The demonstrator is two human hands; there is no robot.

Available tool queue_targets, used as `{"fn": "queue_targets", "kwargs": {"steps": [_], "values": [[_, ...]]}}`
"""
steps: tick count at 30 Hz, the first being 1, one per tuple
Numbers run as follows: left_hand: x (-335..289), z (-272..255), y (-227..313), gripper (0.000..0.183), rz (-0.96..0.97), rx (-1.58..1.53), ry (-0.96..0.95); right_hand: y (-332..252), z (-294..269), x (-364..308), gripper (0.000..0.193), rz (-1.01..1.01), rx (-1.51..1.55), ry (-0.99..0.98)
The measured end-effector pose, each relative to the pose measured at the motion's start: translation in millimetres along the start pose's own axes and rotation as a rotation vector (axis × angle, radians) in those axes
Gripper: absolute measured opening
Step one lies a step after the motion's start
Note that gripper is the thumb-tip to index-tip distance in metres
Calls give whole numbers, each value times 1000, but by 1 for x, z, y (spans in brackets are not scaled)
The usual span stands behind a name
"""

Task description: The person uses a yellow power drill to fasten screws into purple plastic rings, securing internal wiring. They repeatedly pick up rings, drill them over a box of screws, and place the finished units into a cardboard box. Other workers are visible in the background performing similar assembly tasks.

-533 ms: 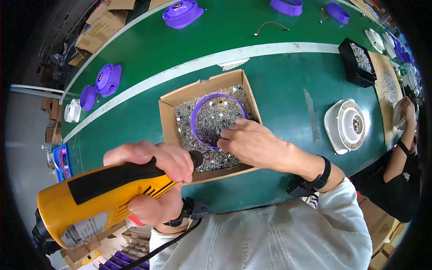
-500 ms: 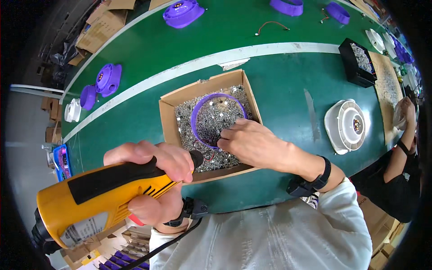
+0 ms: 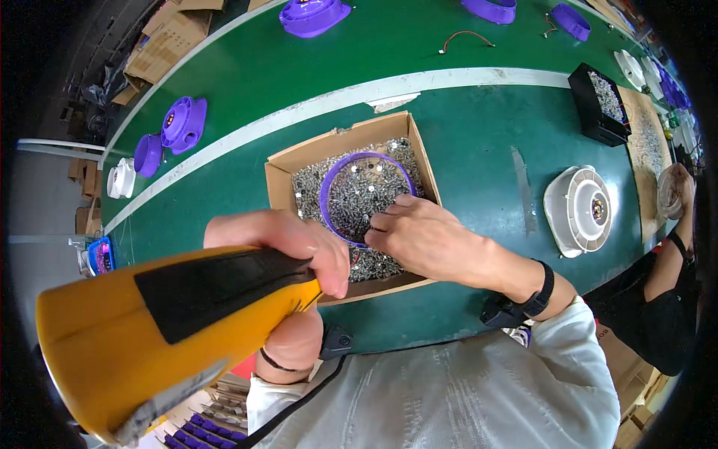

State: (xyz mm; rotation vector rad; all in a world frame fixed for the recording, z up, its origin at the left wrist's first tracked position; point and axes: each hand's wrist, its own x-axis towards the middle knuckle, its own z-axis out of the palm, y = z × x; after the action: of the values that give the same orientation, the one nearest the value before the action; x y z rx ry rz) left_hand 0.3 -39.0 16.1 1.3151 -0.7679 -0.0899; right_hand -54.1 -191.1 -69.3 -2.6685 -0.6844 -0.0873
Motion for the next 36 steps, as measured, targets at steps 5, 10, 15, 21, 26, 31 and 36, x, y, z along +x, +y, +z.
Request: {"fn": "queue_targets", "kwargs": {"steps": [5,10,15,21,26,31,36], "values": [[4,-2,-3,64,24,-41,-34,-1,-3,1,15,0,14,-18],[4,-2,2,62,-1,10,24,-1,-3,2,15,15,9,-48],[7,-3,15,71,-51,53,203,0,4,-2,13,-3,34,44],[0,-8,10,69,-17,-67,100,4,5,-3,13,1,49,36],[-3,-1,12,66,41,-171,10,1,2,-3,12,4,20,16],[-1,7,10,68,0,-181,-2,2,3,-3,11,19,19,2],[3,9,1,61,53,-98,-12,1,4,-4,11,25,22,16]]}}
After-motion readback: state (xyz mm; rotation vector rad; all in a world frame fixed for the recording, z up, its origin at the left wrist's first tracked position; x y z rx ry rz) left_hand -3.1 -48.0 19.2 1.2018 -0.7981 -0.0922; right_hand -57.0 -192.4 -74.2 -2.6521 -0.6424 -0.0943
